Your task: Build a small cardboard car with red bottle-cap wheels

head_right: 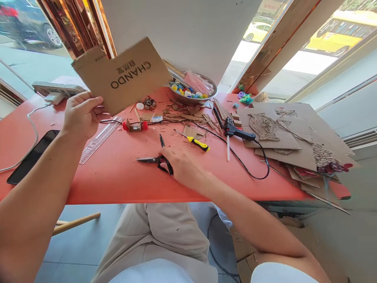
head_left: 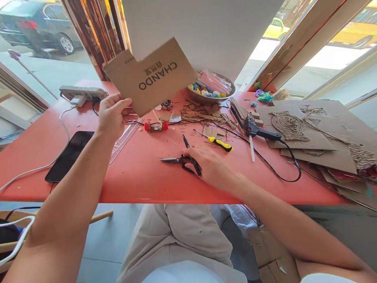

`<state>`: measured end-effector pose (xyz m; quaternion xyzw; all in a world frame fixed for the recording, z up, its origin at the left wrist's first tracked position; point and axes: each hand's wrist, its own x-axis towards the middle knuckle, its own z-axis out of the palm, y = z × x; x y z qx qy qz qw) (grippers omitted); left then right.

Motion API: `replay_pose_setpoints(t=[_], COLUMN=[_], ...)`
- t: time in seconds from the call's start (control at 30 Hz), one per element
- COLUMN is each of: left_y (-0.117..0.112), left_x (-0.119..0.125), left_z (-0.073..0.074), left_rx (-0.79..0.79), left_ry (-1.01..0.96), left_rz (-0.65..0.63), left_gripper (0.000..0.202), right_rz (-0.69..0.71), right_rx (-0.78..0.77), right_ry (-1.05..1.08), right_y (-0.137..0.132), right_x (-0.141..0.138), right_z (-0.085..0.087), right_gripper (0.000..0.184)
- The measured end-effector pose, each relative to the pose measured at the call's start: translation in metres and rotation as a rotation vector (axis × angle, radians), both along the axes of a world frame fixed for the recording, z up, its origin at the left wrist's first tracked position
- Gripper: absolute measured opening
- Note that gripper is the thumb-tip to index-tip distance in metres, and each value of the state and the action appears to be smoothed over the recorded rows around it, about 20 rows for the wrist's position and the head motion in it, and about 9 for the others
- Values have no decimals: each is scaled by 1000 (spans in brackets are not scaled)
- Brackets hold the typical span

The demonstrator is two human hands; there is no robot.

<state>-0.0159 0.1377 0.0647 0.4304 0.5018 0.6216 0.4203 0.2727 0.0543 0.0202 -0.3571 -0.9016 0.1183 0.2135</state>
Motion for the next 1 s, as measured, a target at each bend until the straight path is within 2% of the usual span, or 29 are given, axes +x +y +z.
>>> replay_pose_setpoints(t=[0.13,0.3,0.5,0.57,0.63,0.73,0.8,0.9,0.97,1.0], left_y=[-8,-30,-79,-91,-101,-112,-117,-117,-110,-105], left_x=[9,23,25,24,25,26,22,6,-9,-16], left_z=[4,6,-15,-22,-27,-25,-21,-19,-24,-28], left_rx=[-67,-95,-314,-412,-471,-486,-434,-309,-241,-203], left_ry=[86,199,242,260,316,499,739,1189,1358,1406], left_rz=[-194,-393,-685,-737,-748,-685,-565,-271,-28,35], left_gripper=[11,22,33,36,38,37,33,33,30,27], right_rz=[-90,-304,-638,-692,-685,-588,-474,-334,-314,-317], right_rx=[114,131,263,345,426,497,490,436,396,380], right_ry=[-2,-27,-2,67,148,227,262,282,245,218], right_y=[-26,-46,-53,-57,-64,-79,-87,-92,-93,-93], right_x=[20,54,88,86,75,49,31,14,11,12], right_z=[-11,-10,-19,-20,-19,-18,-20,-31,-39,-43], right_gripper=[15,15,16,18,16,17,19,17,19,21])
